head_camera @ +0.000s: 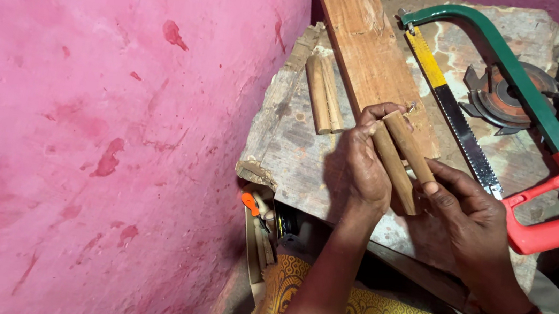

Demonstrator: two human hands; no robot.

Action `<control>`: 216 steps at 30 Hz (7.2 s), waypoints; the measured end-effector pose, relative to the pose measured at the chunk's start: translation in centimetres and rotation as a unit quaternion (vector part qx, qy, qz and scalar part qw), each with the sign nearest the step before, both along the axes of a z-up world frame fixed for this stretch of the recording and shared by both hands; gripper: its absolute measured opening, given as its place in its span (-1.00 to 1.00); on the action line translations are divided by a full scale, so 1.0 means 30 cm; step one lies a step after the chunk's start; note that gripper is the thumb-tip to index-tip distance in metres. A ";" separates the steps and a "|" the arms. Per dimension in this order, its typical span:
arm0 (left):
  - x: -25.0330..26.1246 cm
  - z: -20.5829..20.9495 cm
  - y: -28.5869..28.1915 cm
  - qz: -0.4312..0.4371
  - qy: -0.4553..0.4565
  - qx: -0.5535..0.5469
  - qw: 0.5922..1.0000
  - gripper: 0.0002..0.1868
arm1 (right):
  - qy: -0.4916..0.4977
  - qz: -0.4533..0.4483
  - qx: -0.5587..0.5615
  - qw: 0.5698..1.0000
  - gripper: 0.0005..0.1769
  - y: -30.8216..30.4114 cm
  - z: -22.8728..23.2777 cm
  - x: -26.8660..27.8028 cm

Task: The person uses a hand saw to cut a wooden dowel into smaller pieces on a workbench. The person holds the dowel with one hand and saws with the other, then sets the cut pieces aside.

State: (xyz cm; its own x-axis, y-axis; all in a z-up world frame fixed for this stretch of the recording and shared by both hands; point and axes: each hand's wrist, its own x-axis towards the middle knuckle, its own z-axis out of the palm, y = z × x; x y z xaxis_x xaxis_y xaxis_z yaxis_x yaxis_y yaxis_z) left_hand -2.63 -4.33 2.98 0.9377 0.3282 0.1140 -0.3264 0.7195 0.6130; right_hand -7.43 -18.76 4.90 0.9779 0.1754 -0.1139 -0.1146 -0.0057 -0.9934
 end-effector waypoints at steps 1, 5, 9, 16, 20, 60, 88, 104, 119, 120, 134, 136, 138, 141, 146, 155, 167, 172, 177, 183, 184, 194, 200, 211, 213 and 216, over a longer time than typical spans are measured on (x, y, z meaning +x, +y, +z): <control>-0.001 0.000 0.001 0.011 0.013 0.003 1.000 -0.51 | 0.005 0.002 0.015 1.000 -0.56 0.004 -0.003 0.004; -0.011 0.011 0.011 0.047 0.044 0.021 0.998 -0.53 | 0.013 0.016 0.035 0.999 -0.55 0.011 -0.016 0.013; -0.014 0.038 0.009 0.063 0.056 0.039 0.996 -0.55 | -0.007 0.028 0.022 0.999 -0.55 0.016 -0.022 0.015; -0.030 0.057 0.007 0.068 0.059 0.060 0.994 -0.63 | -0.017 0.028 0.010 0.999 -0.53 0.021 -0.033 0.012; -0.033 0.060 0.006 0.092 0.066 0.105 0.988 -0.67 | -0.013 0.025 0.035 0.999 -0.53 0.022 -0.045 0.012; -0.037 0.048 0.128 -0.065 0.143 0.324 0.933 -0.55 | 0.188 0.180 0.059 0.964 -0.42 -0.122 0.073 0.113; 0.056 -0.039 0.113 0.034 0.145 0.106 0.983 -0.71 | -0.247 0.071 -0.253 0.933 -0.60 -0.084 0.066 0.266; 0.049 0.087 0.129 0.083 0.269 0.269 0.921 -0.62 | -0.314 -0.008 -0.253 0.915 -0.62 -0.035 0.027 0.286; -0.010 0.162 0.166 0.100 0.241 0.641 0.721 -0.51 | -0.250 -0.018 -0.256 0.934 -0.61 -0.028 0.038 0.290; -0.016 0.169 0.172 0.086 0.244 0.634 0.728 -0.49 | -0.249 -0.020 -0.258 0.933 -0.61 -0.026 0.040 0.288; -0.056 0.206 0.222 0.065 0.157 0.700 0.693 -0.63 | -0.299 -0.045 -0.305 0.903 -0.49 -0.027 0.022 0.305; -0.062 0.207 0.224 0.056 0.165 0.695 0.697 -0.64 | -0.276 -0.046 -0.299 0.912 -0.49 -0.028 0.019 0.306; -0.064 0.210 0.228 0.049 0.178 0.691 0.699 -0.63 | -0.283 -0.046 -0.303 0.909 -0.49 -0.023 0.017 0.308; -0.066 0.214 0.230 0.046 0.187 0.684 0.704 -0.63 | -0.287 -0.044 -0.305 0.907 -0.50 -0.016 0.019 0.309; -0.066 0.214 0.231 0.055 0.176 0.694 0.696 -0.63 | -0.292 -0.046 -0.341 0.893 -0.48 -0.012 0.016 0.299; -0.081 0.234 0.219 0.071 0.215 0.695 0.683 -0.53 | -0.286 -0.058 -0.362 0.885 -0.46 -0.004 -0.002 0.286; -0.101 0.147 0.153 0.093 0.389 0.540 0.740 -0.53 | -0.246 -0.036 -0.370 0.895 -0.40 0.003 0.010 0.290; -0.104 0.107 0.155 0.157 0.331 0.567 0.738 -0.69 | -0.260 -0.033 -0.356 0.897 -0.43 -0.003 0.006 0.293; -0.107 0.139 0.155 0.191 0.299 0.581 0.732 -0.75 | -0.247 -0.024 -0.352 0.902 -0.44 -0.007 0.003 0.296; -0.109 0.152 0.155 0.187 0.333 0.613 0.691 -0.79 | -0.270 -0.030 -0.340 0.900 -0.44 -0.014 -0.005 0.291; -0.105 0.148 0.153 0.184 0.333 0.607 0.698 -0.79 | -0.264 -0.030 -0.345 0.900 -0.43 -0.014 -0.007 0.291; -0.107 0.111 0.148 0.211 0.284 0.598 0.720 -0.82 | -0.249 -0.023 -0.333 0.909 -0.42 -0.015 -0.021 0.285; -0.103 0.119 0.143 0.201 0.304 0.588 0.722 -0.81 | -0.263 -0.017 -0.343 0.902 -0.41 -0.017 -0.016 0.285; -0.108 0.139 0.129 0.230 0.261 0.626 0.698 -0.82 | -0.231 -0.019 -0.338 0.912 -0.44 -0.037 -0.045 0.299; -0.106 0.143 0.134 0.235 0.256 0.636 0.689 -0.84 | -0.234 -0.019 -0.311 0.921 -0.46 -0.040 -0.048 0.302; -0.106 0.145 0.143 0.205 0.285 0.609 0.711 -0.80 | -0.232 -0.015 -0.322 0.918 -0.46 -0.046 -0.049 0.307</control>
State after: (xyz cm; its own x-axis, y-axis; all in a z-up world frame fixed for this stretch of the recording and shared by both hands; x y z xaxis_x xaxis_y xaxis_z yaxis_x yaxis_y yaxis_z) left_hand -5.82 -0.04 7.33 0.7999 0.5703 0.1868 0.1962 -0.5427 0.8167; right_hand 1.78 -20.14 3.43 0.9503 0.1907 0.2459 0.3110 -0.6122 -0.7270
